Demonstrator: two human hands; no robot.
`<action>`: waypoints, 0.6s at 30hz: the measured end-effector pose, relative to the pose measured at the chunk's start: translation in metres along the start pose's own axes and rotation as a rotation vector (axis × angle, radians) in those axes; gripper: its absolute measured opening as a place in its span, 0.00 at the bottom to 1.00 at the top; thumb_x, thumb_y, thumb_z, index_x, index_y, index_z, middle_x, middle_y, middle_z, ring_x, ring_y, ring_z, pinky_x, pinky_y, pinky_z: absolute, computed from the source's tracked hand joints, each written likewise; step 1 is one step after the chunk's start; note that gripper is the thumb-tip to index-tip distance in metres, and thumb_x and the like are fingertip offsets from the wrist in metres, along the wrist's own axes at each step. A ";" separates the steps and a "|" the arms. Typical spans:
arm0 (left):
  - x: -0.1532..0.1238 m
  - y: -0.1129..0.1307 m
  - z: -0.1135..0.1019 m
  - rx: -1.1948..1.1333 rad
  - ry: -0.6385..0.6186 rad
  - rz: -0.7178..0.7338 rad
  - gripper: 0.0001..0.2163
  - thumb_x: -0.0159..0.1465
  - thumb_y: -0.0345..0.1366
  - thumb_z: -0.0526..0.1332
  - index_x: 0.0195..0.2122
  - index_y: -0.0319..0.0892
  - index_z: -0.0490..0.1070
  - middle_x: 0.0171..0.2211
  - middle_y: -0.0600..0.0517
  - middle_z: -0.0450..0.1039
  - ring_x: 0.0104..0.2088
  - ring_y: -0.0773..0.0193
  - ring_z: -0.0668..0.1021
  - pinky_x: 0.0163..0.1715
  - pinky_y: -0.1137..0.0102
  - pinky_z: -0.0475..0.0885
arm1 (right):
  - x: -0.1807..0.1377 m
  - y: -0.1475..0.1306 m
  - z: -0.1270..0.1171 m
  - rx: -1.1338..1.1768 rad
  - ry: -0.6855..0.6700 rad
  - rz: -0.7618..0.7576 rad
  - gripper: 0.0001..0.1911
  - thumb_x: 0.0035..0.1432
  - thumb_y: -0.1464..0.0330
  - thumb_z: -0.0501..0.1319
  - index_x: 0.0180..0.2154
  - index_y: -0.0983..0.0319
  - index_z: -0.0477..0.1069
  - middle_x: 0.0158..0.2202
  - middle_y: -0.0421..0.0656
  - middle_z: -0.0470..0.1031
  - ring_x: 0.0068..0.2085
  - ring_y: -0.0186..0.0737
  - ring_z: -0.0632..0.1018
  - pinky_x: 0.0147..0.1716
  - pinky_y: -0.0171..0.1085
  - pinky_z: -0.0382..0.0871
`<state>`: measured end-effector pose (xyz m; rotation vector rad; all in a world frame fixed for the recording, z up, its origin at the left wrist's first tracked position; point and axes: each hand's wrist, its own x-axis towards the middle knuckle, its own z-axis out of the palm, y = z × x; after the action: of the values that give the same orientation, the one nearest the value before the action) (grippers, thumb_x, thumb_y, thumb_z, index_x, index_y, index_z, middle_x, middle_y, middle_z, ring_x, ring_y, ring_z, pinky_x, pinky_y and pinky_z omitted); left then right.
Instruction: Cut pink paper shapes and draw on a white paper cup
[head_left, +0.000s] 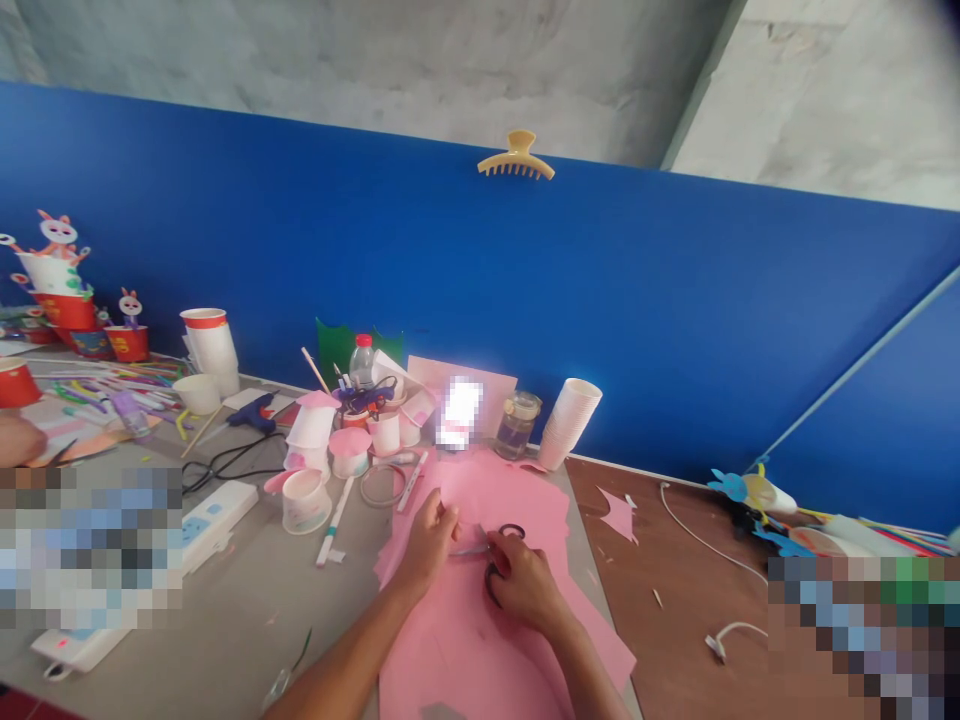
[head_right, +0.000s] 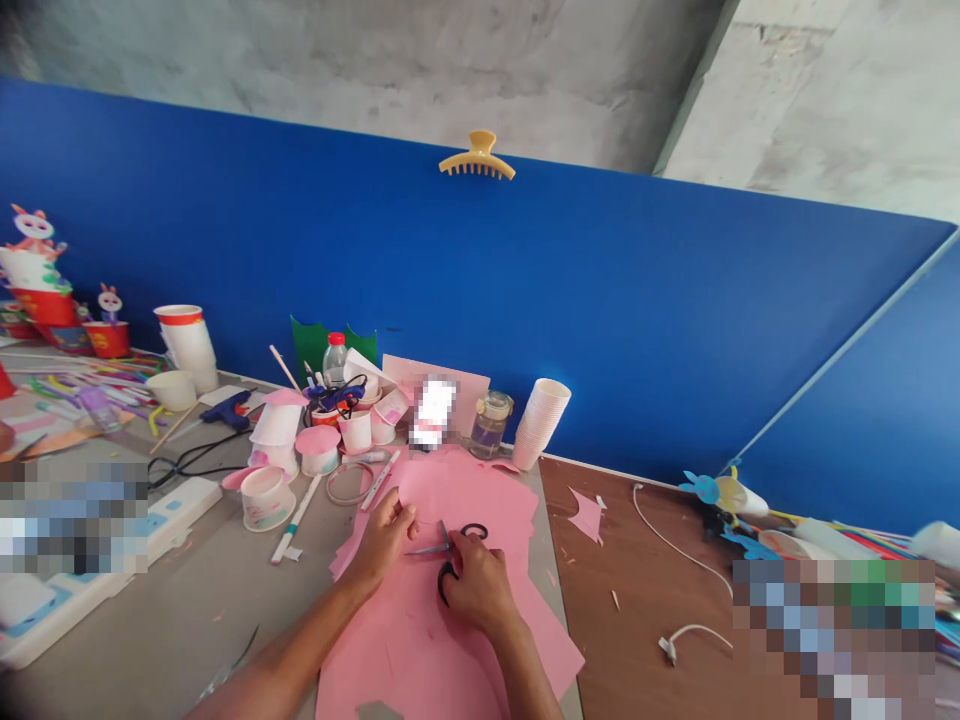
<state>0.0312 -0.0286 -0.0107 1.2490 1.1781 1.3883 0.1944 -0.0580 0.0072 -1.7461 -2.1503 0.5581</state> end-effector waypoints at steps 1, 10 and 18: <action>0.000 0.000 0.000 0.005 -0.011 0.002 0.11 0.61 0.40 0.56 0.25 0.46 0.54 0.19 0.61 0.62 0.23 0.68 0.69 0.28 0.72 0.63 | 0.000 0.000 0.001 0.006 0.011 0.012 0.24 0.48 0.77 0.57 0.48 0.62 0.73 0.37 0.44 0.79 0.37 0.42 0.79 0.36 0.34 0.60; -0.004 0.002 0.001 0.072 -0.024 0.038 0.10 0.62 0.40 0.55 0.25 0.46 0.56 0.19 0.60 0.62 0.22 0.67 0.67 0.26 0.72 0.61 | 0.002 0.000 0.015 -0.088 0.168 0.155 0.31 0.54 0.79 0.54 0.61 0.67 0.58 0.33 0.46 0.82 0.37 0.46 0.82 0.40 0.37 0.59; -0.003 0.001 0.002 0.001 -0.018 0.009 0.11 0.60 0.41 0.56 0.25 0.46 0.55 0.19 0.61 0.62 0.22 0.68 0.69 0.26 0.72 0.63 | 0.000 -0.006 0.004 0.051 0.066 0.199 0.25 0.53 0.76 0.57 0.54 0.61 0.68 0.30 0.41 0.81 0.34 0.42 0.80 0.34 0.33 0.61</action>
<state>0.0335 -0.0310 -0.0105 1.2668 1.1620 1.3803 0.1873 -0.0597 0.0065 -1.9351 -1.9143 0.5895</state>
